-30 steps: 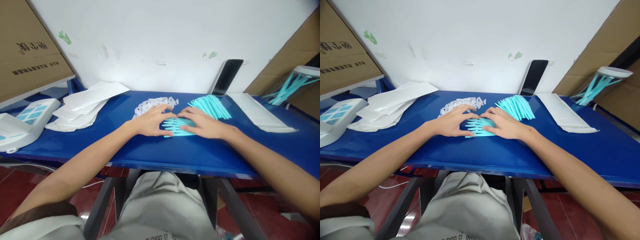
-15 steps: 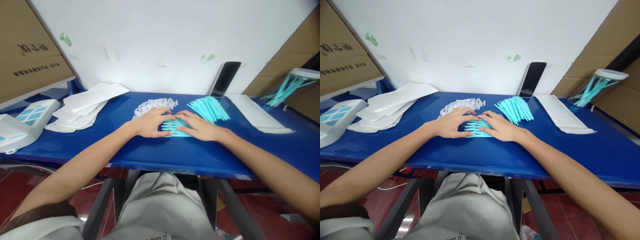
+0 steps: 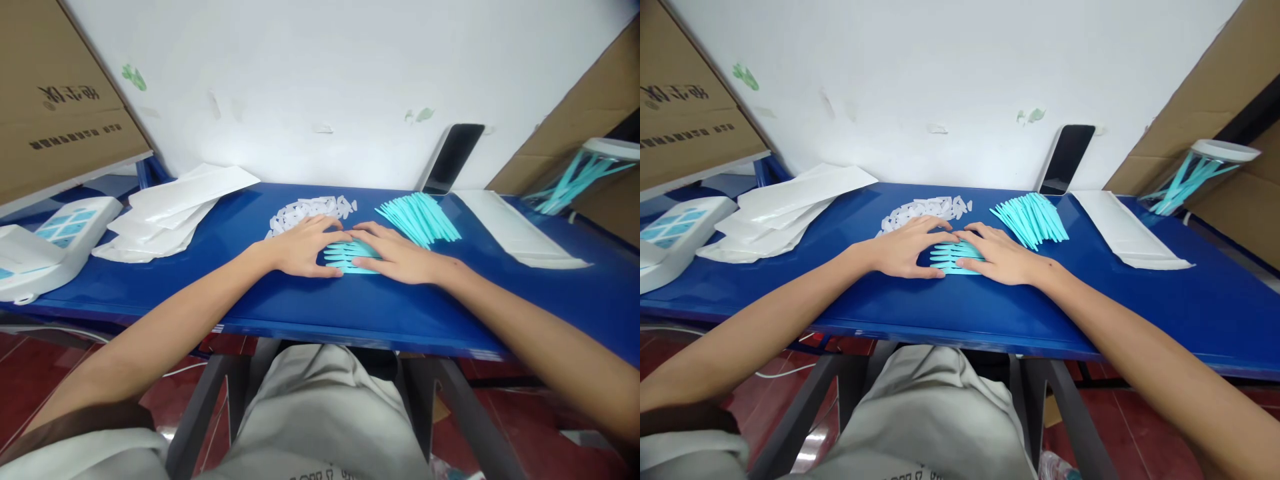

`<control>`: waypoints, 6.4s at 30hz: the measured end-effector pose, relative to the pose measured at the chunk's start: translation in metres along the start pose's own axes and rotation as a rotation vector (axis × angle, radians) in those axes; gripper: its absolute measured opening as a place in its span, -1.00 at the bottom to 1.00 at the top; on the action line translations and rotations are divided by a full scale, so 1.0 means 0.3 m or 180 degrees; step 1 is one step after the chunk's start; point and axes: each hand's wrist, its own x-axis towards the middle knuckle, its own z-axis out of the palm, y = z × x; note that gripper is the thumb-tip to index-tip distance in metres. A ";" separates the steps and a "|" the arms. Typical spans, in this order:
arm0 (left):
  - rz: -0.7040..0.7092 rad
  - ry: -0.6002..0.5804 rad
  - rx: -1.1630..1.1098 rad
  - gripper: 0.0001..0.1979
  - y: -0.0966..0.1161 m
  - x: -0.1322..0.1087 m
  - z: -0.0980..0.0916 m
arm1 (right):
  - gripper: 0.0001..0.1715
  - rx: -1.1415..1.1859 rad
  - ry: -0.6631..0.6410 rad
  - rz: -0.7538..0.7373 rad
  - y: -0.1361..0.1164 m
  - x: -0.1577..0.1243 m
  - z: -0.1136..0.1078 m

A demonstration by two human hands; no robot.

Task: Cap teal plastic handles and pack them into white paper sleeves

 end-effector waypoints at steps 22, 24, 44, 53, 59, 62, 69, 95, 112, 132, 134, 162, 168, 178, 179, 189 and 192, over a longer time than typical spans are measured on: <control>-0.0031 0.0231 0.0089 -0.44 -0.027 -0.005 -0.007 | -0.10 -0.0171 0.0158 -0.0116 -0.006 -0.003 0.019; -0.0085 0.0294 0.0159 -0.44 -0.035 -0.004 -0.008 | -0.10 -0.0179 0.0147 -0.0104 -0.007 -0.002 0.019; -0.0234 0.0643 0.0266 -0.46 -0.074 -0.002 -0.016 | -0.50 -0.0053 0.0317 -0.0698 -0.027 -0.021 -0.022; 0.0032 0.0499 0.0251 -0.48 -0.059 0.001 -0.005 | -0.46 -0.0139 0.0436 -0.0675 -0.022 -0.021 -0.022; 0.0028 0.0378 0.0148 -0.46 -0.049 -0.001 -0.013 | -0.51 -0.0165 0.0461 -0.0669 -0.019 -0.016 -0.015; -0.0008 0.0361 0.0150 -0.48 -0.047 -0.001 -0.014 | -0.51 -0.0147 0.0433 -0.0671 -0.022 -0.016 -0.013; 0.0018 0.0274 0.0115 -0.51 -0.037 0.000 -0.020 | -0.59 -0.0117 0.0529 -0.0606 -0.038 -0.015 -0.022; -0.0191 0.0081 0.0192 -0.37 -0.028 -0.003 -0.019 | -0.52 -0.1523 0.0635 0.1108 0.101 -0.002 -0.040; -0.0186 0.0081 0.0199 -0.35 -0.031 -0.001 -0.016 | -0.53 -0.1020 0.0639 0.0236 0.121 0.006 -0.016; -0.0538 0.0039 0.0228 -0.25 -0.045 -0.008 -0.004 | -0.54 -0.0122 0.0692 -0.0343 0.039 0.011 -0.009; -0.0516 0.0004 0.0212 -0.28 -0.044 -0.008 -0.003 | -0.53 -0.0098 0.0692 -0.0315 0.039 0.014 -0.008; -0.0466 0.0062 0.0360 -0.34 -0.045 -0.008 -0.011 | -0.46 -0.0370 0.0986 0.0245 0.080 0.026 -0.007; -0.0452 0.0075 0.0391 -0.32 -0.046 -0.009 -0.007 | -0.45 -0.0628 0.1189 0.0281 0.099 0.019 -0.003; -0.0477 0.0001 0.0420 -0.29 -0.040 0.000 0.003 | -0.46 -0.0728 0.0834 0.0344 0.096 0.014 -0.009; -0.0502 -0.0042 0.0415 -0.29 -0.038 -0.001 0.002 | -0.45 -0.0719 0.0839 0.0310 0.099 0.015 -0.007; -0.0625 -0.0152 0.0292 -0.28 -0.031 -0.001 -0.001 | -0.39 -0.0746 0.0774 0.0264 0.102 0.014 -0.008; -0.0655 -0.0143 0.0237 -0.25 -0.038 -0.005 0.004 | -0.46 -0.0703 0.0800 0.0253 0.089 0.013 -0.006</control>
